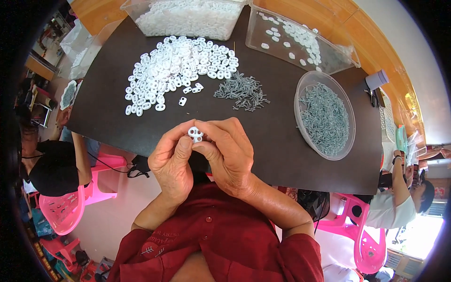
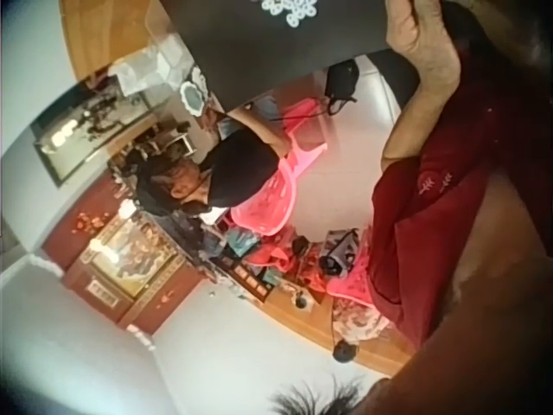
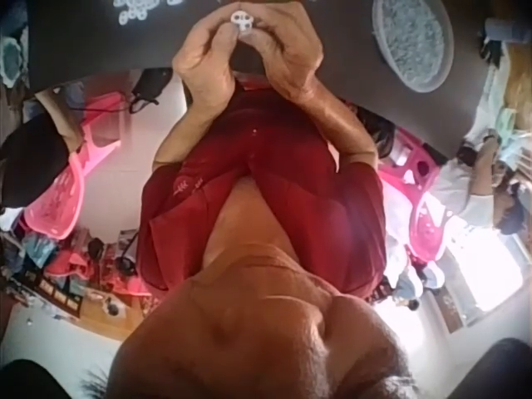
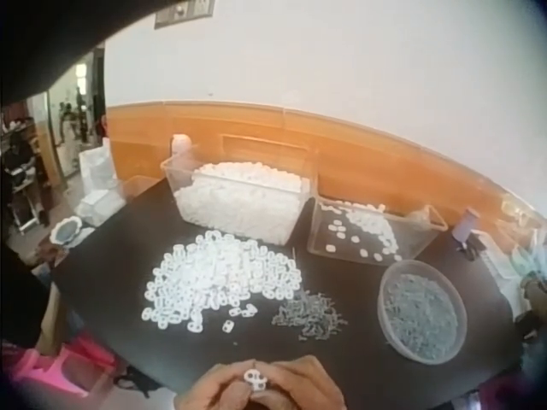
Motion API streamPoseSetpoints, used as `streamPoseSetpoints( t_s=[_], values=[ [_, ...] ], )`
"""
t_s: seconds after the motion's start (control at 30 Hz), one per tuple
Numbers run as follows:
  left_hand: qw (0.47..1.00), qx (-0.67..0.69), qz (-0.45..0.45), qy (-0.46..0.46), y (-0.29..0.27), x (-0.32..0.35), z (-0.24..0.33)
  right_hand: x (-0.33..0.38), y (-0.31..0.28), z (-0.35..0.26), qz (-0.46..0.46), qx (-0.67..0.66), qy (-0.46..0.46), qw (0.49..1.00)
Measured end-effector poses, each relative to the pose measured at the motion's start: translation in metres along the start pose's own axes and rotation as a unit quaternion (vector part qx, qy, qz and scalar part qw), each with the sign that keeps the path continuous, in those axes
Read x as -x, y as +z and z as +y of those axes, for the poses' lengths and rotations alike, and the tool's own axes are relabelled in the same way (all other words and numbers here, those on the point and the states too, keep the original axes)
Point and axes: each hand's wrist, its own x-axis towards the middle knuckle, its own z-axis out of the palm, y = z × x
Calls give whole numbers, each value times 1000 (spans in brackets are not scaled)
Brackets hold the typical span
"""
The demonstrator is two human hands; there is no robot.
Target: The recorder is assembling small plastic components by inserting metal pins into circular white plastic parts.
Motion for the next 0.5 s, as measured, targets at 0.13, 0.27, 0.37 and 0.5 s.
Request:
streamPoseSetpoints(
  t_s=[0.13,0.27,0.37,0.5],
  values=[
    [1000,-9,3,11,-1,1,-1,-1,0,0,-5,11,-12,1000],
    [998,-42,1,44,-2,1,-5,0,-2,1,-22,15,-25,999],
    [992,-71,-1,104,-3,-1,-9,-1,-1,3,-10,33,-78,996],
    [981,-118,16,152,-2,-1,-10,0,2,4,-2,47,-96,994]
  ],
)
